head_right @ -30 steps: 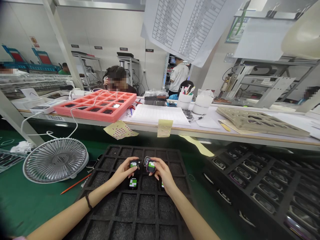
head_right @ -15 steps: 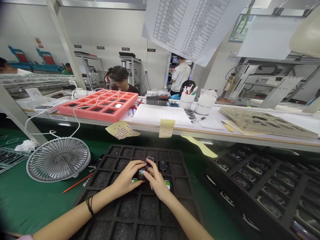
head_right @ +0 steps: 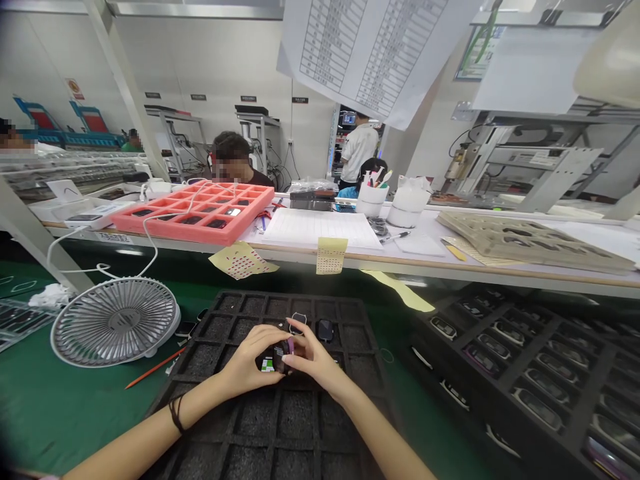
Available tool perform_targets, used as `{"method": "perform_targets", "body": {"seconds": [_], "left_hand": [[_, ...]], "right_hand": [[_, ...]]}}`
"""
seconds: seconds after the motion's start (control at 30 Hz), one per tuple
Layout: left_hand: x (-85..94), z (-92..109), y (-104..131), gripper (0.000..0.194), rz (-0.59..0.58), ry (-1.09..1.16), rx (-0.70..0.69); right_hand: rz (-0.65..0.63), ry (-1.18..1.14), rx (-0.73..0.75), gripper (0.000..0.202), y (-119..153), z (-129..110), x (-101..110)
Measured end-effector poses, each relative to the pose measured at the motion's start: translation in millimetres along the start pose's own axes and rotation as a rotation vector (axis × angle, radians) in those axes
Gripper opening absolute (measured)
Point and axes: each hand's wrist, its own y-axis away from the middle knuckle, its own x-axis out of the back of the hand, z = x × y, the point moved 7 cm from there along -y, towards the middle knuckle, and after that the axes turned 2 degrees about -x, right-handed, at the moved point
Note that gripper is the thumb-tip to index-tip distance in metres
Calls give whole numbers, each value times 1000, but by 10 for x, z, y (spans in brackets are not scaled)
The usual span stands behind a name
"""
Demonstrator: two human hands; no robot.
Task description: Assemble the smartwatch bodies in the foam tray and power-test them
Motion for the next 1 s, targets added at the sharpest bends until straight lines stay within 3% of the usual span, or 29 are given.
{"method": "perform_targets", "body": {"seconds": [0.1,0.23,0.6,1.0], "left_hand": [[35,42,7,55,44,18,-15],[56,83,-3,57,55,32,-46],[10,26,4,53,-14,42,-13],[5,15,15,57,20,79,-20]], "right_hand": [[-135,-214,-68,72,14,1,-76],[-139,-312,-29,79,26,-21,-88],[-67,-303,-86,81,33,64,-69],[-79,-255,-68,82,34,23,-106]]}}
